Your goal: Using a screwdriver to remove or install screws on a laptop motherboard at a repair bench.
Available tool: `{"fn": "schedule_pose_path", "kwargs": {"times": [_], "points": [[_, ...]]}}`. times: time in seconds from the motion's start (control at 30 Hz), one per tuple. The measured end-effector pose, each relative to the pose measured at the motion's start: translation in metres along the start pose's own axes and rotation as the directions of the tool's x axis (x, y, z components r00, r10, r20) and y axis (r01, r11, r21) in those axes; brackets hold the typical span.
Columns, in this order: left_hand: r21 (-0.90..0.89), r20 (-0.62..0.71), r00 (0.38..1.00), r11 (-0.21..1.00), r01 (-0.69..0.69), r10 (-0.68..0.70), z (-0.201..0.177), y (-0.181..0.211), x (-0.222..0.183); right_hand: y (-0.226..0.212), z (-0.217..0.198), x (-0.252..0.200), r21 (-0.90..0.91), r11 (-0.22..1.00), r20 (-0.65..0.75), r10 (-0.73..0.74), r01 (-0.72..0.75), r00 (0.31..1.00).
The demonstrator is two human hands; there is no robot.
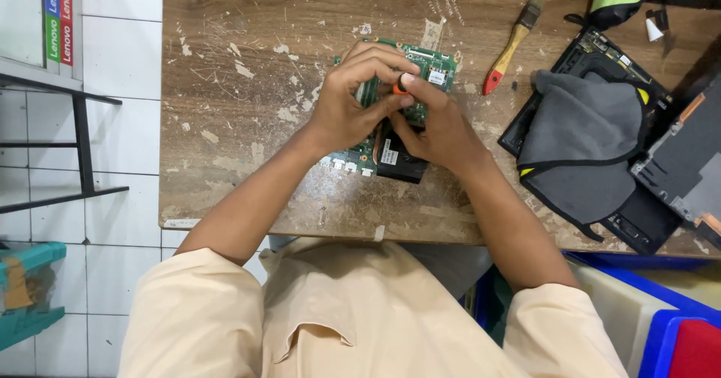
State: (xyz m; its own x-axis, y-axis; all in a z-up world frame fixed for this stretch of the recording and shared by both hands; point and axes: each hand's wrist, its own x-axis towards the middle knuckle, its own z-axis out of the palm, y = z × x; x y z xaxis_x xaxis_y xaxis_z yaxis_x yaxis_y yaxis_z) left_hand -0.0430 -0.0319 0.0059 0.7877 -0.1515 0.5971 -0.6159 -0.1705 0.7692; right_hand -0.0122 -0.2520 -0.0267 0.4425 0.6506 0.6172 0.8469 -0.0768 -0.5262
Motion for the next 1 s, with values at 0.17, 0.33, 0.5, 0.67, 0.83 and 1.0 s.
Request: {"fn": "schedule_pose_path", "kwargs": {"times": [0.17, 0.33, 0.5, 0.67, 0.83, 1.0], "points": [[0.000, 0.180, 0.984, 1.000, 0.008, -0.008, -0.012, 0.002, 0.001, -0.007, -0.005, 0.009, 0.115, 0.993, 0.043, 0.021, -0.026, 0.999], [0.004, 0.162, 0.986, 0.999, -0.038, 0.037, -0.009, 0.005, 0.003, -0.001, 0.003, -0.006, -0.062, 0.996, 0.003, 0.071, -0.071, 0.997], [0.043, 0.039, 0.999, 0.999, -0.006, 0.004, -0.007, 0.011, 0.003, 0.006, 0.006, -0.016, 0.015, 0.996, 0.058, 0.090, -0.091, 0.994], [-0.056, 0.254, 0.967, 0.998, 0.042, -0.027, -0.019, 0.013, 0.004, 0.004, 0.008, -0.014, 0.045, 0.998, 0.058, 0.039, -0.041, 0.998], [-0.023, 0.182, 0.983, 1.000, -0.016, 0.020, -0.017, 0.011, 0.007, 0.000, 0.027, -0.001, 0.047, 0.995, -0.106, 0.096, -0.092, 0.990], [-0.043, 0.148, 0.989, 0.999, -0.021, 0.027, -0.012, -0.008, -0.001, 0.013, 0.028, -0.014, 0.081, 0.997, -0.065, 0.007, -0.002, 0.998]]}}
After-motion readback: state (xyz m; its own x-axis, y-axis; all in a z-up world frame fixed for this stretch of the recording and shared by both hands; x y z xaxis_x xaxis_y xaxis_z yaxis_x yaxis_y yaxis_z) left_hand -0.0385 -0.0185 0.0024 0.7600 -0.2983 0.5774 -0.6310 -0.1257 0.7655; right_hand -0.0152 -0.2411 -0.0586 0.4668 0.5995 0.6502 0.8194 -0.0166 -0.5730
